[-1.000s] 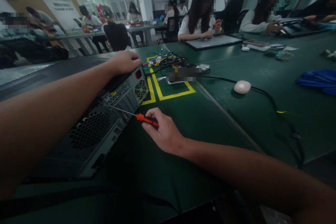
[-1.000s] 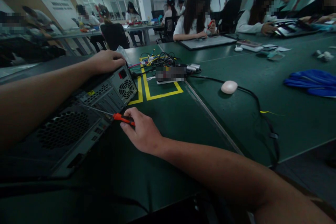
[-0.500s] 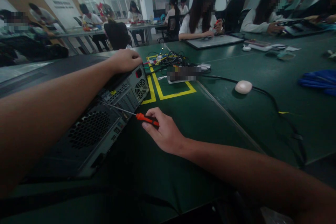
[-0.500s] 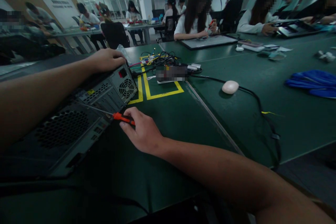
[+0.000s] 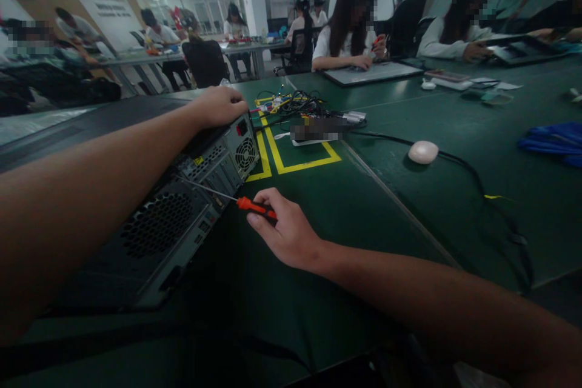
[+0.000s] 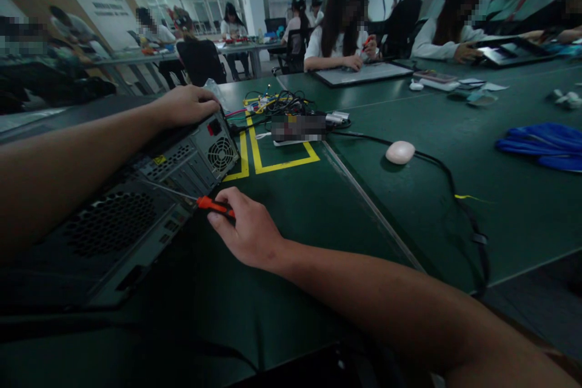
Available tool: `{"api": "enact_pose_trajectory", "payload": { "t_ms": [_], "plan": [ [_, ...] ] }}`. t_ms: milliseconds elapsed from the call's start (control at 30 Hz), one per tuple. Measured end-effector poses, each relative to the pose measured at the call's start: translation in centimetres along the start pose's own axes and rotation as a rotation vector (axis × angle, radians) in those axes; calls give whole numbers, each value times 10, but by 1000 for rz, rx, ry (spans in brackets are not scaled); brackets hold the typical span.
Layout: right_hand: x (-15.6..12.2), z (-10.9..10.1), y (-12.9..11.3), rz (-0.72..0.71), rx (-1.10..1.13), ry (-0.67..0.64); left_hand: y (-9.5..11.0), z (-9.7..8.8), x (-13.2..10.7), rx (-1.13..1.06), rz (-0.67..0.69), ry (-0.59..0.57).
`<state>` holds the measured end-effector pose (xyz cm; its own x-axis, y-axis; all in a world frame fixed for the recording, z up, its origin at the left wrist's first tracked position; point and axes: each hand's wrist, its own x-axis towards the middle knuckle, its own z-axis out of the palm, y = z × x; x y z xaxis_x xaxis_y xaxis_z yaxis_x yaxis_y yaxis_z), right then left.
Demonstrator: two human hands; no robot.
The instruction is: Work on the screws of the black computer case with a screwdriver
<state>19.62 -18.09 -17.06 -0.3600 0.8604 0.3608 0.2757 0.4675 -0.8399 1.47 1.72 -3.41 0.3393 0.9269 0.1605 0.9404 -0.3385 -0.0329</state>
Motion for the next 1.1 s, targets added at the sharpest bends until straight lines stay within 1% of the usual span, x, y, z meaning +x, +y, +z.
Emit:
{"api": "enact_pose_trajectory", "payload": {
  "t_ms": [200,367,667,833,1000,1100],
  "plan": [
    [0,-1,-1,-12,-4,-4,3,-3,-2,1,-6,-35],
    [0,0,-1,-29,-19,16,1,-1,-1,5,2,9],
    [1,0,2,-72,-9,26,2,-3,-2,-9,-11,-14],
    [1,1,2,-75,-14,-14,0,-1,-1,-1,7,-1],
    [-1,2,3,-7,7,-16,1,-2,-2,23,3,-3],
    [-1,2,2,1,10,-10,2,-3,-3,10,10,-2]
  ]
}}
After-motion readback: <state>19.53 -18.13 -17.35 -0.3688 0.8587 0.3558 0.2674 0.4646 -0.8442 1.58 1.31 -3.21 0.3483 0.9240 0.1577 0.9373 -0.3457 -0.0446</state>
